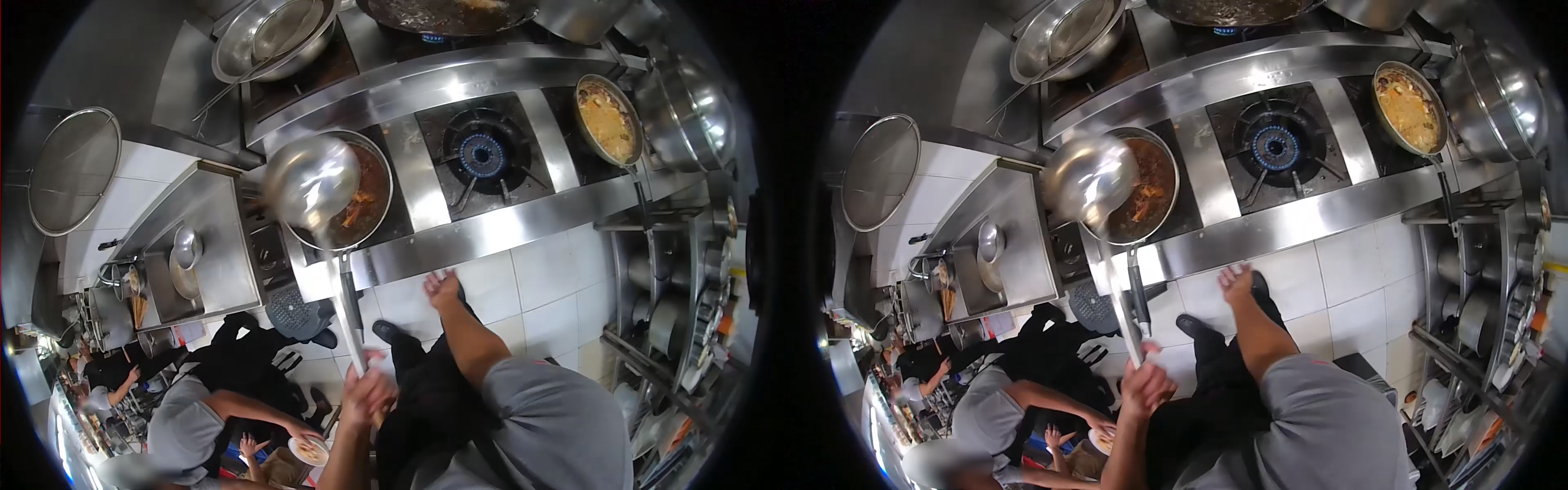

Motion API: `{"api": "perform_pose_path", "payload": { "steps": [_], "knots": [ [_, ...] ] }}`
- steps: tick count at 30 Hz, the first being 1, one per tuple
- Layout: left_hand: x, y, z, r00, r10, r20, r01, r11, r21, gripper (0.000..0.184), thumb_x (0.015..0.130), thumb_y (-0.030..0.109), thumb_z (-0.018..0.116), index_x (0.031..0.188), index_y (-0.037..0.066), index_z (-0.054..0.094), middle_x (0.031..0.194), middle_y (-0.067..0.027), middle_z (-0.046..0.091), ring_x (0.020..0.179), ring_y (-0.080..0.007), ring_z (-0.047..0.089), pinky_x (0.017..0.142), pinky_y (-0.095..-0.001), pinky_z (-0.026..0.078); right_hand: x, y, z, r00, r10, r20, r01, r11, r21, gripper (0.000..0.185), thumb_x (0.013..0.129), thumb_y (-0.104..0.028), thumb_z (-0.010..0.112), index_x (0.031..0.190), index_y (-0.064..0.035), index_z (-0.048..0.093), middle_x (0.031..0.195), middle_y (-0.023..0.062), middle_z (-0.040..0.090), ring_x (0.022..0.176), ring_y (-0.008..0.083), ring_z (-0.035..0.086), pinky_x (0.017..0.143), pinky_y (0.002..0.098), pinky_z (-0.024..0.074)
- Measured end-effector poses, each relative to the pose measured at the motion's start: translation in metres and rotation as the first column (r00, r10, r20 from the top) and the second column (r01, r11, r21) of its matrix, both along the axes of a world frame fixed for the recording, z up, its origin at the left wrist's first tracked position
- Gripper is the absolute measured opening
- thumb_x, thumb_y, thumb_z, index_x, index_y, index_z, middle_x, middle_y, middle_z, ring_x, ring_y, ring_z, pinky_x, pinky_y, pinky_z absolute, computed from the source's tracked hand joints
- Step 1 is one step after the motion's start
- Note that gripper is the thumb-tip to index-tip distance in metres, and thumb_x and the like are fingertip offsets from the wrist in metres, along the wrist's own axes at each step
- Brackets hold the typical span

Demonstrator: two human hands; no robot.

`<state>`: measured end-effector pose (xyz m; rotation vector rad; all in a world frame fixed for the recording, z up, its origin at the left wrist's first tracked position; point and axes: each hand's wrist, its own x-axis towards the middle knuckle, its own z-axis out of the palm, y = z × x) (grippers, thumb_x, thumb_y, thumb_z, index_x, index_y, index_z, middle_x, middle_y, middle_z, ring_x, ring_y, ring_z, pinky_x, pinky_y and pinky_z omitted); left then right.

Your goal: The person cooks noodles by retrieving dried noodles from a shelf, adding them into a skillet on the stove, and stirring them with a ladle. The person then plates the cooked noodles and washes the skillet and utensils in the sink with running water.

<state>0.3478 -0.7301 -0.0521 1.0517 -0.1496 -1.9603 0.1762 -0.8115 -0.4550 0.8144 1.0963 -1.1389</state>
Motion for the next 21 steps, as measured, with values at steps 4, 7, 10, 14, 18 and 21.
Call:
{"api": "perform_pose_path", "payload": {
  "steps": [4,7,10,14,18,21],
  "knots": [
    [-0.082,-0.080,-0.063,0.971,-0.125,0.203,0.139,0.989,-0.057,0.021,0.103,0.016,0.052,0.122,0.007,0.049,0.056,0.0052,0.033,0.039,-0.0060,0.031,0.040,-0.0245,0.031,-0.091,-0.039,0.034,0.996,-0.027,-0.080,0.010,0.979,-0.206,0.054,0.098,-0.052,0.049,0.140,-0.0190,0.044,0.136,0.0074,0.053,0.121,0.0270,0.054,0.094,0.0454,0.0445],
    [-0.120,-0.128,-0.118,0.946,-0.096,0.311,0.136,0.984,-0.112,0.022,0.100,0.017,0.060,0.118,0.007,0.051,0.056,0.0037,0.040,0.040,-0.0061,0.036,0.039,-0.0232,0.031,-0.114,-0.039,-0.027,0.984,0.165,-0.065,-0.177,0.916,-0.360,0.034,0.098,-0.045,0.051,0.119,-0.0199,0.059,0.110,0.0036,0.064,0.096,0.0205,0.061,0.081,0.0422,0.0472],
    [-0.133,-0.157,-0.163,0.946,-0.072,0.315,0.127,0.979,-0.159,0.022,0.099,0.021,0.062,0.114,0.008,0.053,0.056,0.0027,0.044,0.041,-0.0065,0.039,0.039,-0.0237,0.032,-0.105,-0.053,0.007,0.981,0.136,-0.140,-0.169,0.949,-0.266,0.017,0.100,-0.033,0.053,0.104,-0.0199,0.063,0.092,-0.0005,0.066,0.078,0.0160,0.060,0.068,0.0374,0.0474],
    [-0.135,-0.173,-0.196,0.940,-0.044,0.338,0.109,0.978,-0.177,0.021,0.099,0.022,0.062,0.114,0.009,0.055,0.058,0.0022,0.047,0.043,-0.0057,0.042,0.039,-0.0232,0.035,-0.099,-0.063,0.020,0.983,0.079,-0.167,-0.107,0.980,-0.166,0.013,0.100,-0.028,0.055,0.100,-0.0183,0.063,0.086,-0.0002,0.066,0.072,0.0160,0.061,0.061,0.0341,0.0480],
    [-0.134,-0.178,-0.216,0.669,-0.089,0.738,0.289,0.946,-0.149,0.036,0.099,0.039,0.058,0.117,0.007,0.058,0.077,-0.0100,0.066,0.063,-0.0246,0.064,0.056,-0.0377,0.051,-0.106,-0.057,-0.014,0.963,0.158,-0.220,-0.210,0.949,-0.234,0.016,0.098,-0.030,0.057,0.091,-0.0169,0.062,0.069,0.0004,0.060,0.051,0.0141,0.053,0.043,0.0261,0.0407],
    [-0.146,-0.168,-0.265,0.364,0.012,0.931,0.372,0.915,-0.157,0.045,0.096,0.045,0.055,0.115,0.004,0.060,0.094,-0.0227,0.070,0.087,-0.0380,0.069,0.079,-0.0484,0.054,-0.145,-0.048,-0.078,0.934,0.358,0.013,-0.307,0.820,-0.482,0.042,0.100,-0.041,0.049,0.124,-0.0081,0.058,0.114,0.0105,0.064,0.102,0.0240,0.063,0.089,0.0395,0.0548]
  ]
}}
